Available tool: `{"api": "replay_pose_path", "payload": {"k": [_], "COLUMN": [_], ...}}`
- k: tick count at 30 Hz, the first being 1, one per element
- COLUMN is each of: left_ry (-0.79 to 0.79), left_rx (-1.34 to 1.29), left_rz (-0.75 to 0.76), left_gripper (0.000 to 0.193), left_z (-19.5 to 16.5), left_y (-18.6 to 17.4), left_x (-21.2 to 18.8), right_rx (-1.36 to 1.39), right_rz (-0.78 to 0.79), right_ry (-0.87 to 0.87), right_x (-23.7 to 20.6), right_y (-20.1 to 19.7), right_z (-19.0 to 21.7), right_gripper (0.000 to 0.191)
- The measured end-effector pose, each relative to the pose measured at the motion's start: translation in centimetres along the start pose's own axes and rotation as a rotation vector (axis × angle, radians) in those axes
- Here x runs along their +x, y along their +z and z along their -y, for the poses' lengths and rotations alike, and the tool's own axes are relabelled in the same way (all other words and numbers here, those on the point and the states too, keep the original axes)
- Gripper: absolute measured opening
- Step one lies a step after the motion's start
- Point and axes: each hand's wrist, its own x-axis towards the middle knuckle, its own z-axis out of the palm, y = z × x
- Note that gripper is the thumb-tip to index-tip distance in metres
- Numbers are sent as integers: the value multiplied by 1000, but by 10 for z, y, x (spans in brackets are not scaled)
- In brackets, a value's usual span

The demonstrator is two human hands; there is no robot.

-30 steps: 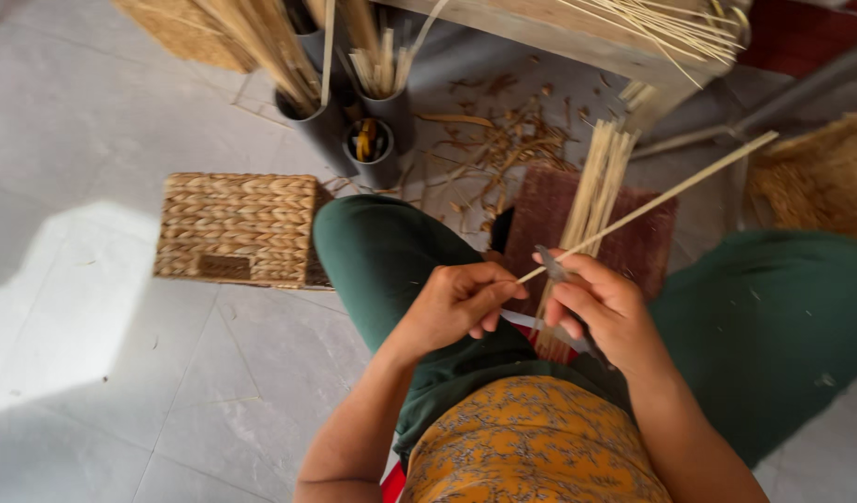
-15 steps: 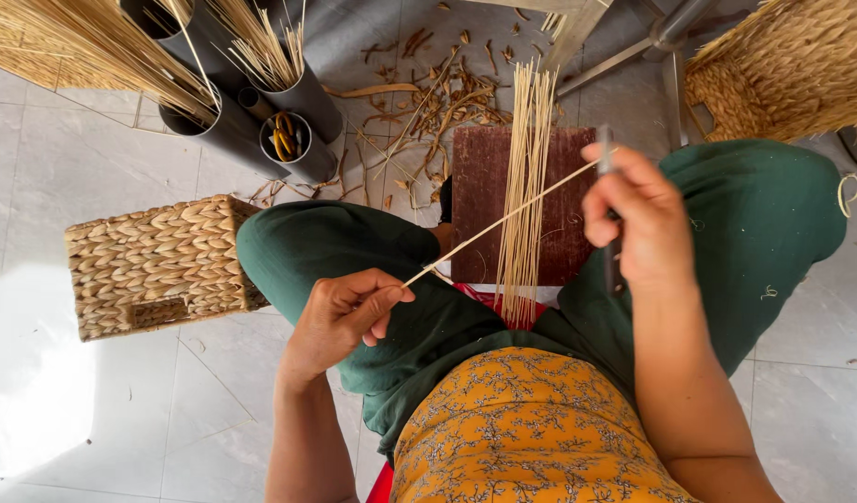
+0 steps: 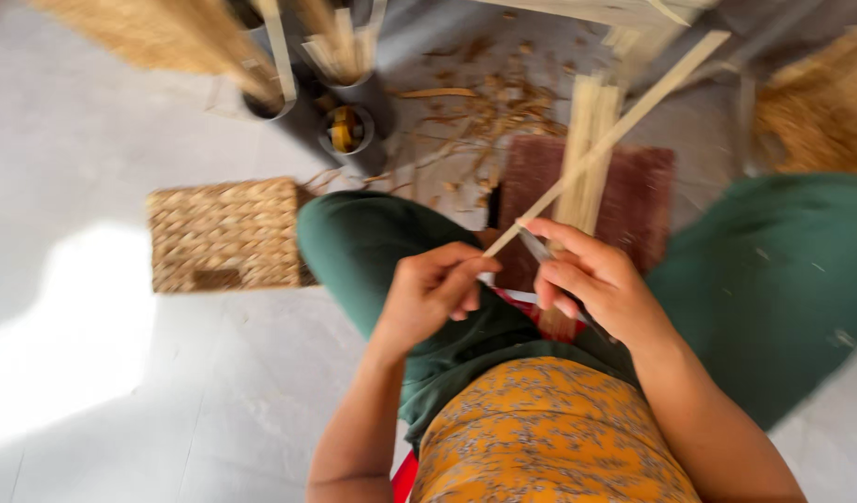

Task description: The person sits on the floor and uses a small knife to shave and split bamboo strips into thin skewers, drawing the blade along each strip and adding finished skewers to a bundle on a board in their lap.

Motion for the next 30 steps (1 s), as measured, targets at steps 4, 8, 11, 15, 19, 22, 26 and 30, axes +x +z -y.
{"api": "replay_pose_path", "payload": {"k": [4, 8, 11, 15, 19, 22, 26, 30], "left_ry": [120, 170, 131, 156, 147, 103, 49, 45], "left_rx": [10, 72, 103, 160, 106, 34, 42, 43], "left_rz": [34, 65, 94, 91, 92, 94, 35, 22], "left_gripper": [21, 21, 21, 23, 20, 18, 20, 21], "left_z": [-1, 0, 1, -2, -8, -6, 1, 1], "left_y": [8, 10, 7, 3, 1, -4, -13, -10], "left_x": [5, 11, 11, 7, 2, -5, -11, -5], "right_rx": [-111, -96, -36, -3, -8, 11, 225, 136], "right_rz": [-21, -34, -13, -15, -55, -182, -288, -314], "right_ry": [18, -2, -30, -28, -19, -52, -197, -168], "right_x": [11, 19, 19, 17, 17, 14, 7, 1], "right_y": [13, 5, -6, -8, -3, -16, -43, -36], "right_z": [-1, -15, -25, -28, -23, -14, -1, 1], "right_gripper": [47, 37, 33, 30, 30, 30, 28, 37]}}
